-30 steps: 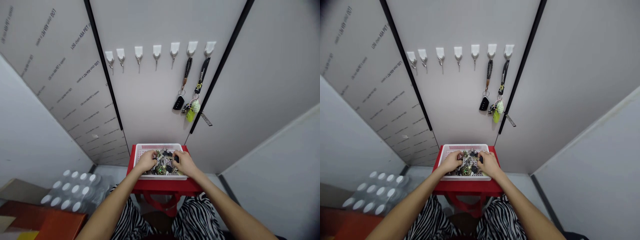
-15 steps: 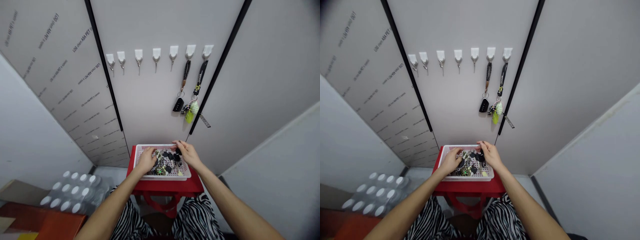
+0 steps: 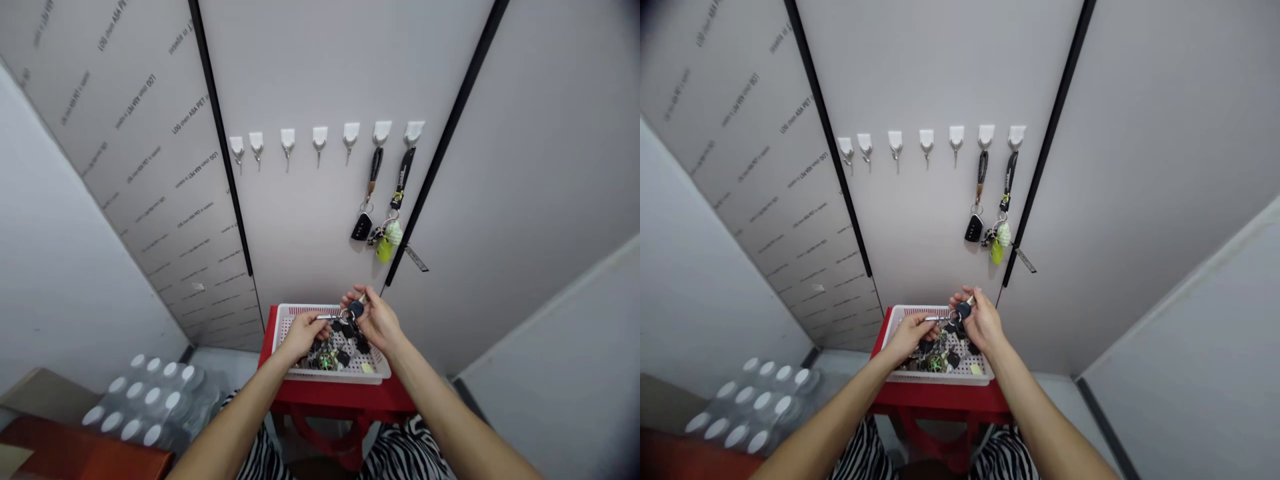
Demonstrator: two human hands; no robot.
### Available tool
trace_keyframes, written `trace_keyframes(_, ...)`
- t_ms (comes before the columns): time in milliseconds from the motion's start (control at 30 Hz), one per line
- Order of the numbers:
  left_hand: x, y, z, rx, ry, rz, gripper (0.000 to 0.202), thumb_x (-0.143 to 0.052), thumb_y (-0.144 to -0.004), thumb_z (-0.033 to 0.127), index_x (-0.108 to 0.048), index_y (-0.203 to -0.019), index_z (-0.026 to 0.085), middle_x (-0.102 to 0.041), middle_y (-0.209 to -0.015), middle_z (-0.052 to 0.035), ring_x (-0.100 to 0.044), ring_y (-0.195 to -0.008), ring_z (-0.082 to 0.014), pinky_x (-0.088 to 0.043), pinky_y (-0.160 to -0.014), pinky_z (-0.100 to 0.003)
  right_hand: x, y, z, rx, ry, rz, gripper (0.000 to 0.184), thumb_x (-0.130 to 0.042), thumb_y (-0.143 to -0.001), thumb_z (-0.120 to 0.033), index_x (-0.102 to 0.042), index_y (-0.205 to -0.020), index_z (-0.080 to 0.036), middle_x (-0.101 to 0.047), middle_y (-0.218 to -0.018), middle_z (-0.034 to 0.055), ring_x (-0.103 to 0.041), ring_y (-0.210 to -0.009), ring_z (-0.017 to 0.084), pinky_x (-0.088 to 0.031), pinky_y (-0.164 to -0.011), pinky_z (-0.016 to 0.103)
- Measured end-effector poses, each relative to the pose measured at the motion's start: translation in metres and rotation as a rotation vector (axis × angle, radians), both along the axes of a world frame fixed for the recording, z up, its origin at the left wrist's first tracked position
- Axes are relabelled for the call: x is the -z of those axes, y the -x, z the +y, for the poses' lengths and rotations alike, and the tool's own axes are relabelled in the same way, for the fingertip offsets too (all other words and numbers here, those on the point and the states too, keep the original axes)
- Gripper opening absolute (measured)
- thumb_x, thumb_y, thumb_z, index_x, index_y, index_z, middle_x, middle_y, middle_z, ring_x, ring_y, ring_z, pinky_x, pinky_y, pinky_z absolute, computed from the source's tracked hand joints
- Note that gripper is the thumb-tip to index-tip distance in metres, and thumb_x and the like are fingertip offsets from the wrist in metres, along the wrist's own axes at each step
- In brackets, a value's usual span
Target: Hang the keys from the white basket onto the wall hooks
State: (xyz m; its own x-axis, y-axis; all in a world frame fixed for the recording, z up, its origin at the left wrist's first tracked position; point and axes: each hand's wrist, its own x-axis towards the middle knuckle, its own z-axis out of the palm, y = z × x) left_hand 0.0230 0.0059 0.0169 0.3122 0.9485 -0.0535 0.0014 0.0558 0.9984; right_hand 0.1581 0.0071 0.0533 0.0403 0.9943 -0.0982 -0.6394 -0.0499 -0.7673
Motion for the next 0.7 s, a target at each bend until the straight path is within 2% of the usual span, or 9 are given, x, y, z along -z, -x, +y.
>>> trace_keyframes(67,-0.008,0.004,0.002,0.011,-0.063,0.078,0.022,-0.038,-0.062,0.023,-0.052,-0.075,0.011,-0.051,-0.055,0.0015,-0.045,-0.049,-0.0071,-0.034,-0.050,-0.019,0.006,-0.004,0.000,0.033,0.012,-0.155,0.014,-0.046,-0.064,-0.031,-0.049,-0.069,-0.019,-0.056,-0.055,-0.0017,-0.054,-0.057,0.013,-0.041,-0.060,0.029)
trace_keyframes(167,-0.026,0.004,0.004,0.000,-0.252,0.334,0.021,-0.036,-0.062,0.022,-0.054,-0.063,0.012,-0.049,-0.050,0.0019,-0.042,-0.048,-0.0075,-0.032,-0.048,-0.018,0.012,-0.007,-0.003,0.126,-0.087,-0.563,0.020,-0.053,-0.057,-0.029,-0.053,-0.073,-0.017,-0.058,-0.067,0.0009,-0.053,-0.066,0.014,-0.038,-0.066,0.028)
trace_keyframes(233,-0.039,0.000,0.005,-0.041,-0.355,0.520,0.021,-0.036,-0.061,0.021,-0.055,-0.057,0.012,-0.048,-0.046,0.0017,-0.040,-0.046,-0.0076,-0.029,-0.046,-0.018,0.012,-0.005,-0.006,0.058,-0.220,-0.774,0.022,-0.056,-0.053,-0.025,-0.054,-0.074,-0.016,-0.058,-0.071,0.0017,-0.052,-0.070,0.014,-0.037,-0.068,0.026)
trace_keyframes(333,-0.056,-0.009,0.009,-0.118,-0.420,0.681,0.020,-0.037,-0.059,0.018,-0.056,-0.057,0.012,-0.050,-0.047,0.0007,-0.040,-0.046,-0.0079,-0.027,-0.045,-0.019,0.010,0.000,-0.009,-0.109,-0.326,-0.889,0.017,-0.054,-0.055,-0.024,-0.053,-0.069,-0.015,-0.057,-0.062,0.0000,-0.051,-0.060,0.012,-0.038,-0.058,0.023)
trace_keyframes(433,-0.068,-0.015,0.015,-0.123,-0.428,0.621,0.019,-0.040,-0.058,0.019,-0.056,-0.065,0.011,-0.054,-0.053,-0.0008,-0.042,-0.049,-0.0086,-0.031,-0.048,-0.019,0.001,0.001,-0.006,-0.035,-0.325,-0.891,0.013,-0.050,-0.058,-0.026,-0.052,-0.063,-0.014,-0.055,-0.056,-0.0008,-0.048,-0.053,0.010,-0.036,-0.051,0.021)
trace_keyframes(500,-0.072,-0.017,0.020,-0.089,-0.428,0.431,0.024,-0.043,-0.059,0.020,-0.054,-0.078,0.011,-0.056,-0.062,-0.0023,-0.046,-0.056,-0.0094,-0.034,-0.053,-0.019,-0.013,-0.001,0.001,0.028,-0.318,-0.860,0.015,-0.050,-0.059,-0.028,-0.052,-0.063,-0.013,-0.054,-0.055,-0.0005,-0.046,-0.050,0.009,-0.036,-0.049,0.021)
trace_keyframes(567,-0.078,-0.020,0.026,-0.025,-0.446,0.239,0.029,-0.045,-0.059,0.020,-0.051,-0.086,0.011,-0.057,-0.071,-0.0038,-0.048,-0.063,-0.0101,-0.036,-0.059,-0.020,-0.035,-0.001,0.010,0.087,-0.316,-0.829,0.018,-0.051,-0.057,-0.029,-0.053,-0.064,-0.013,-0.054,-0.054,-0.0004,-0.045,-0.048,0.009,-0.035,-0.047,0.021)
trace_keyframes(633,-0.088,-0.024,0.033,0.024,-0.482,0.105,0.029,-0.046,-0.059,0.019,-0.051,-0.086,0.010,-0.057,-0.075,-0.0041,-0.048,-0.067,-0.0103,-0.036,-0.062,-0.020,-0.063,0.000,0.022,0.163,-0.343,-0.809,0.019,-0.053,-0.055,-0.028,-0.054,-0.065,-0.012,-0.054,-0.054,-0.0001,-0.044,-0.047,0.008,-0.035,-0.047,0.021)
trace_keyframes(700,-0.104,-0.028,0.044,0.004,-0.486,0.027,0.025,-0.045,-0.061,0.020,-0.053,-0.082,0.009,-0.056,-0.072,-0.0037,-0.048,-0.063,-0.0095,-0.037,-0.060,-0.020,-0.094,0.003,0.035,0.232,-0.403,-0.774,0.020,-0.054,-0.053,-0.028,-0.054,-0.065,-0.012,-0.054,-0.055,0.0003,-0.045,-0.049,0.008,-0.036,-0.048,0.020)
